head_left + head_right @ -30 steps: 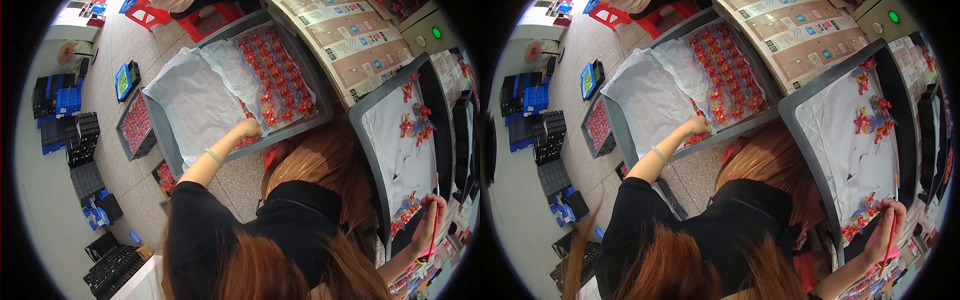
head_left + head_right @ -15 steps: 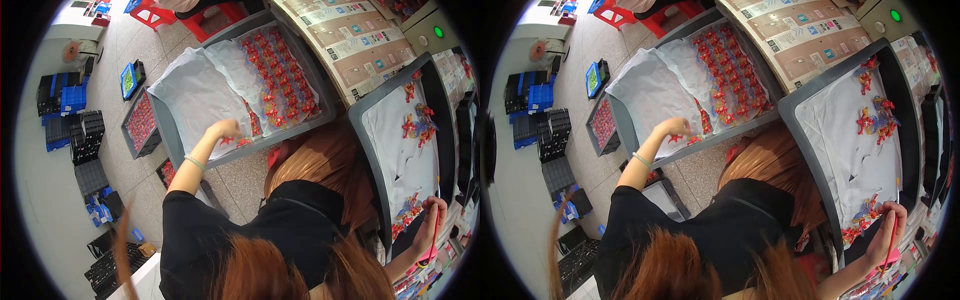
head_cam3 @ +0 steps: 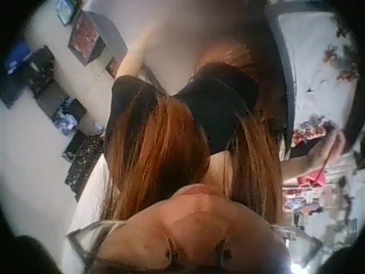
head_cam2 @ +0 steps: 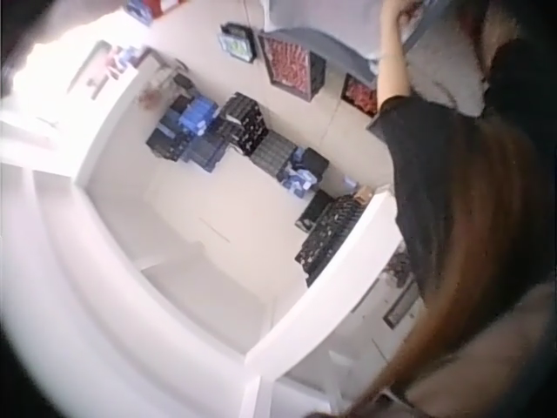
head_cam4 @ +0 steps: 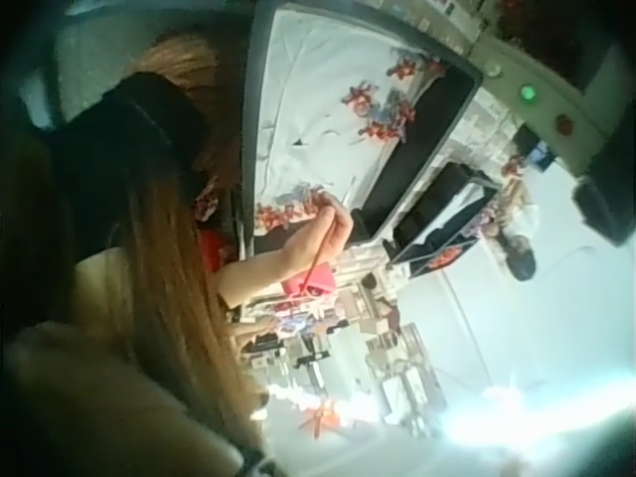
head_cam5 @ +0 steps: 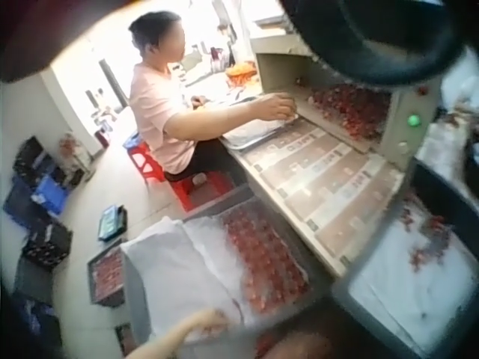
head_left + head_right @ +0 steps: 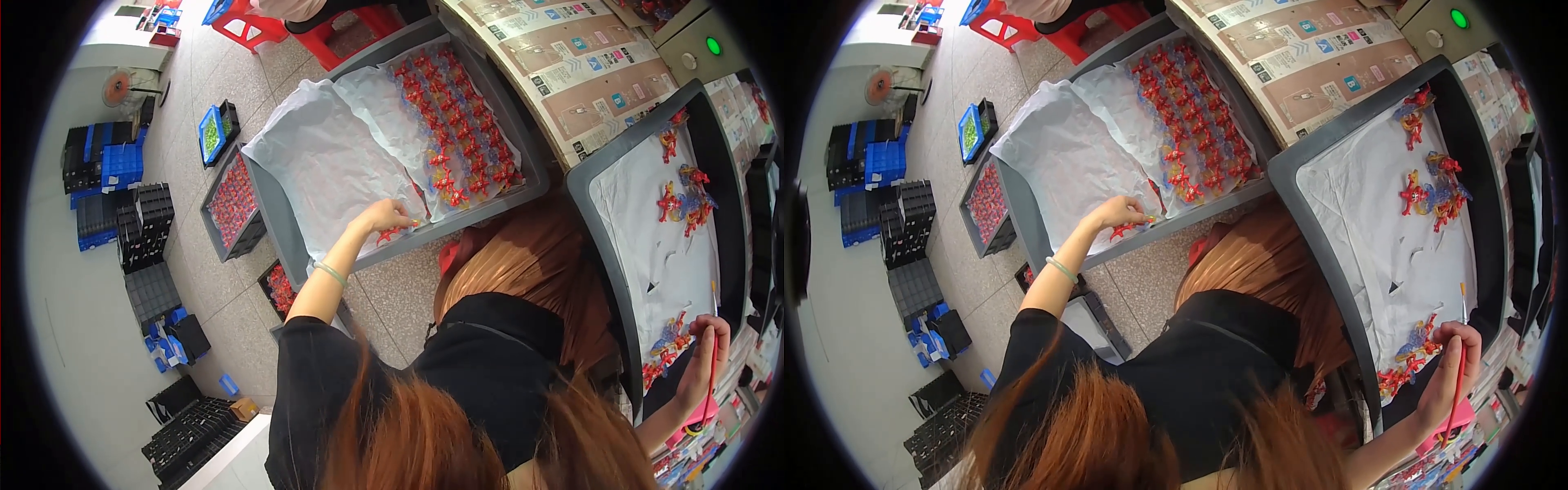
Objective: The person applies gold details to small red dragon figurines using a paintbrush, then organizes the painted figurines into plastic trays lined with paper.
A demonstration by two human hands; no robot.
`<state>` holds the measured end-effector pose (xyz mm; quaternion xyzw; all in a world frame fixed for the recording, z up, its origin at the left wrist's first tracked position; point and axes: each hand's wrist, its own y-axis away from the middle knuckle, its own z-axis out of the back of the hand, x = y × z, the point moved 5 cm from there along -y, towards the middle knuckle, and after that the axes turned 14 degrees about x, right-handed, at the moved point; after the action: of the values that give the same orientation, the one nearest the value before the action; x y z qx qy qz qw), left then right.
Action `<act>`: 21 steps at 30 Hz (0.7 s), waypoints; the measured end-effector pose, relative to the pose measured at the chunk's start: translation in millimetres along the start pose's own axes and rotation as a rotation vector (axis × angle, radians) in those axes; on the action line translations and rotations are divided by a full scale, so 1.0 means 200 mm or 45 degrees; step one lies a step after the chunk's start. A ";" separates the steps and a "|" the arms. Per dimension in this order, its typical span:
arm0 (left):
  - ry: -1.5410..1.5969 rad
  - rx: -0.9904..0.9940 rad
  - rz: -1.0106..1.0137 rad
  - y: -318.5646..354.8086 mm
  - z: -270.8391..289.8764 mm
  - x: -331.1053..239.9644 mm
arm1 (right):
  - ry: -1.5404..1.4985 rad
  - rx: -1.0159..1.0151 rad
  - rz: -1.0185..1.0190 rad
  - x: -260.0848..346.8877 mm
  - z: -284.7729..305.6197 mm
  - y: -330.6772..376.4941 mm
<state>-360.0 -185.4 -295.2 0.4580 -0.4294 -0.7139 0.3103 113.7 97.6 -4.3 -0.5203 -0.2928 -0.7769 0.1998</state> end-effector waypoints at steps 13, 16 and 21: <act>-0.081 -0.285 -0.363 -0.01 -0.06 -0.16 | 0.029 -0.105 0.042 -0.01 0.01 0.01; -0.114 -0.217 -0.269 -0.01 -0.04 -0.14 | -0.037 -0.116 0.035 -0.02 0.02 0.02; 0.449 -0.193 -0.276 0.03 0.11 -0.13 | -0.056 -0.075 0.047 -0.02 0.02 0.03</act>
<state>-369.8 -158.7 -275.9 0.5945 -0.2619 -0.6822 0.3355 121.1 96.1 -6.5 -0.5483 -0.2644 -0.7698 0.1921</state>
